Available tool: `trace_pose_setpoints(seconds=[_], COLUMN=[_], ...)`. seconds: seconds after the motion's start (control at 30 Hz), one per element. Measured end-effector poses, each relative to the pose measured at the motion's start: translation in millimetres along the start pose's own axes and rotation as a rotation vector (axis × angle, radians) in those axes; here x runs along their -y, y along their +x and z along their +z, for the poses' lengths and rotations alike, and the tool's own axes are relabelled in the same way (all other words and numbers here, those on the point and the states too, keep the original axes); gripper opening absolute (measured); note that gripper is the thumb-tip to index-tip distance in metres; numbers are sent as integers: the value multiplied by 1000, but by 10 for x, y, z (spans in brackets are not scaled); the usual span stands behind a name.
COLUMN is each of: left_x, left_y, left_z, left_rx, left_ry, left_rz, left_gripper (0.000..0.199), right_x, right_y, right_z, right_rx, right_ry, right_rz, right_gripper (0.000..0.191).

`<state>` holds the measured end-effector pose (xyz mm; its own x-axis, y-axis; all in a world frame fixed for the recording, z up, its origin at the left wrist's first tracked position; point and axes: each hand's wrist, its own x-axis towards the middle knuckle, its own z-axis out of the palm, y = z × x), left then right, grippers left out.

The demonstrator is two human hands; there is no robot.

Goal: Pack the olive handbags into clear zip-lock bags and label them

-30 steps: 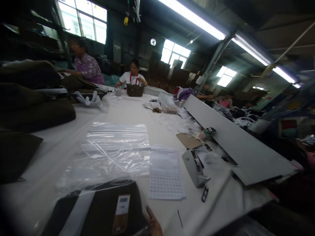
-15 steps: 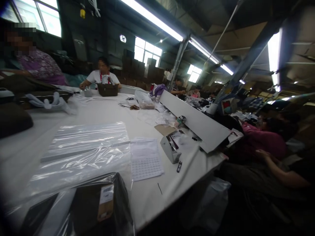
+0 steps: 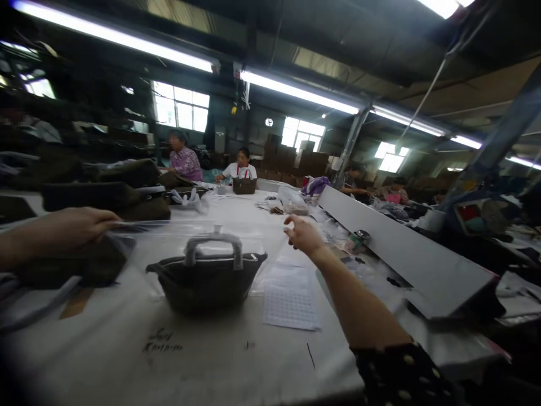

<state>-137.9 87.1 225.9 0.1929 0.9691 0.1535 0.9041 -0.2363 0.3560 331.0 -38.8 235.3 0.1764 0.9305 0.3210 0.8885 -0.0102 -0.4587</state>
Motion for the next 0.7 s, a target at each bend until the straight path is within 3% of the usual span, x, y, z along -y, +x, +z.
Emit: trace_pose_setpoints(seconds=[0.1,0.17,0.27,0.37,0.43,0.47,0.57,0.6,0.63,0.7], left_x=[-207,-268,-261,-222,-194,-176,-108,-85,-67,-48], left_y=[315,420,471,467,438,413,312,275,239,176], left_z=[-422,-576,-641,-565,-459,-400,-248,-217,-198,-189], left_rx=[185,191,208,213,250,256,187,162,150,145], left_ry=[95,104,147,143,204,246,286,272,253,227], left_rz=[-37,-48,-9,-12,1,42,170,168,139,61], left_gripper=[49,51,50,49,44,40,34,34,35,38], right_x=[204,294,292,192,170,195,423,534,650,861], right_y=[326,437,528,548,474,403,90,-15,-104,-204], right_z=[-294,-423,-528,-490,-350,-241,221,403,586,917], right_rx=[72,115,242,308,270,187,-173,-191,-121,3], right_ry=[40,82,47,-64,-239,-333,-390,-319,-264,-239], right_rz=[-10,4,64,93,44,-32,-513,-705,-869,-968], right_gripper=[9,12,13,15,12,12,16,11,12,19])
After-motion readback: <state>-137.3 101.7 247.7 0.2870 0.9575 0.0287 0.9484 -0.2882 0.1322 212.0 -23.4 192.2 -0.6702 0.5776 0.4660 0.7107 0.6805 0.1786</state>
